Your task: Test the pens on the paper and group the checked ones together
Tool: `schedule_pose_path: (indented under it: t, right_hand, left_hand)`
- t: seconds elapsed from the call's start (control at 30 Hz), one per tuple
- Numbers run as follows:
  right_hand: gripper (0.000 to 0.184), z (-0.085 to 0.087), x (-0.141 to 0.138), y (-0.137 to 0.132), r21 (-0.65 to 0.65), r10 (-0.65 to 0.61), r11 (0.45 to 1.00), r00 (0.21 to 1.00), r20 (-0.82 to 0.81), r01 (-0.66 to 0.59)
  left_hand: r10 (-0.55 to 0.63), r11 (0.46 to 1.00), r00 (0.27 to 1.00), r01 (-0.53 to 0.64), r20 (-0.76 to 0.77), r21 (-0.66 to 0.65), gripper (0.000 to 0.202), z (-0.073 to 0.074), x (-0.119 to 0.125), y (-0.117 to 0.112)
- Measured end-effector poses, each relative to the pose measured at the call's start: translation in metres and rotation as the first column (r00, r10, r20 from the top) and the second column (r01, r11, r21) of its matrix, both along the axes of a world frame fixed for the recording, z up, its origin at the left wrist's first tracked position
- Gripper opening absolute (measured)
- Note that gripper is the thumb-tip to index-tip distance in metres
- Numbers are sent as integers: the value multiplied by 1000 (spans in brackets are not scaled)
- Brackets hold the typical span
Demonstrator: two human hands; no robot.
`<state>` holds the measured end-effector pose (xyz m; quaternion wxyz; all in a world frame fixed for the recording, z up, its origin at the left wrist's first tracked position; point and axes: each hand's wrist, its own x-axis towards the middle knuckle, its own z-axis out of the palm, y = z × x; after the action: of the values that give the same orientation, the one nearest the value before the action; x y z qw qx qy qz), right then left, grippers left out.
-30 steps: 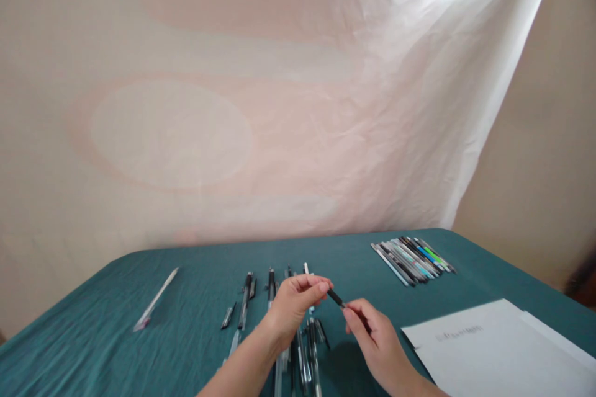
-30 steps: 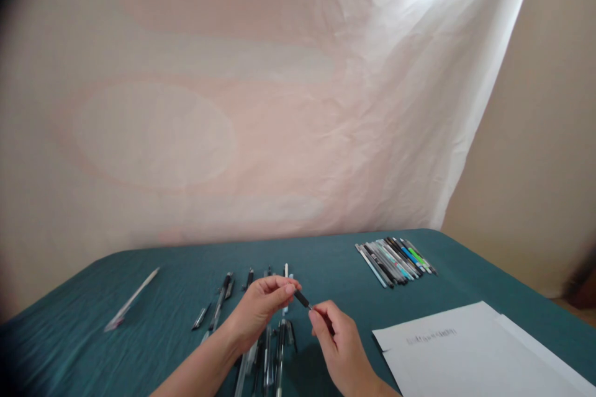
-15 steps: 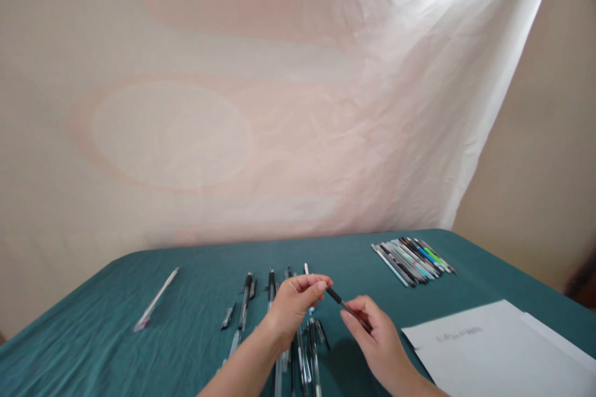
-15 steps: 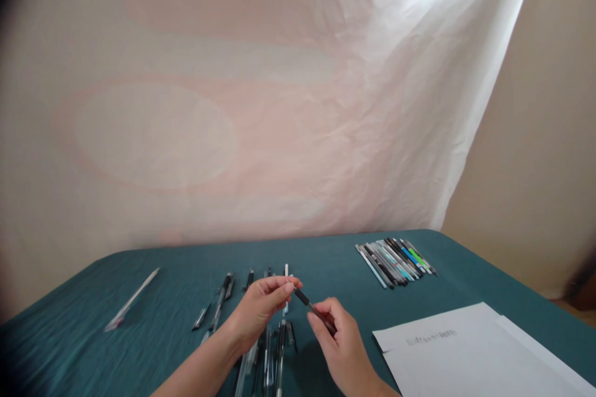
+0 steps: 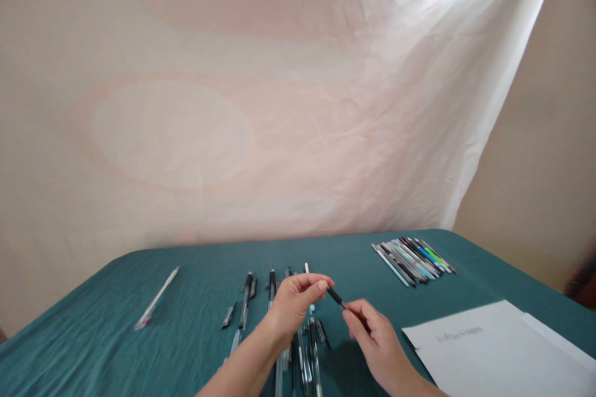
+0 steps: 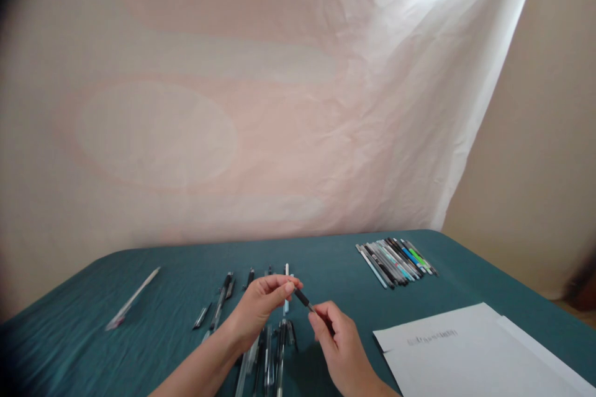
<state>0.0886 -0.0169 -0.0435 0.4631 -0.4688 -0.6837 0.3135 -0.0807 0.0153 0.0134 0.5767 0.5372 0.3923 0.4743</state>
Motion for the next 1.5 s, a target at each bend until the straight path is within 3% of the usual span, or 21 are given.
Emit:
schedule_pose_path:
  t: [0.3, 0.53, 0.63, 0.77, 0.9, 1.03, 1.17, 1.23, 1.3, 1.37, 1.5]
  right_hand:
    - [28, 6, 0, 0, -16, -13, 1000, 999, -38, 12]
    - [37, 20, 1, -9, -44, 61, 996, 969, -240, -74]
    - [31, 30, 3, -15, -3, 87, 996, 960, -267, -91]
    - [27, 35, 4, -17, 87, 59, 995, 982, -180, -44]
    - [30, 44, 11, -11, 110, 46, 993, 990, -132, -31]
    - [32, 54, 30, 6, 69, 56, 996, 998, 14, -56]
    - [31, 37, 53, 30, 72, -1, 997, 971, 238, -17]
    - [31, 22, 60, 39, 86, -47, 996, 945, 323, 20]
    - [31, 10, 64, 44, 132, -88, 991, 902, 422, 35]
    - [30, 3, 66, 46, 187, -124, 982, 844, 522, 28]
    - [29, -1, 72, 46, 232, -127, 972, 758, 640, -33]
  left_hand:
    - [35, 991, 996, -24, 77, -134, 35, -8, 5, -1]
    - [124, 959, 964, -55, 237, -279, 30, -8, 8, 3]
    - [137, 931, 941, -15, 310, -364, 29, -9, 11, 2]
    - [96, 899, 921, 82, 377, -430, 27, -7, 18, -7]
    - [-11, 898, 927, 174, 374, -405, 29, -1, 25, -18]
    - [-153, 931, 969, 208, 195, -300, 32, 3, 31, -28]
    - [-276, 952, 949, 248, -153, -178, 27, -8, 38, -40]
    - [-358, 933, 862, 341, -360, -110, 26, -18, 41, -44]
    - [-386, 866, 731, 498, -563, 53, 28, -30, 43, -45]
    - [-356, 792, 614, 598, -704, 121, 32, -42, 45, -45]
    - [-242, 753, 501, 637, -831, 164, 28, -58, 49, -43]
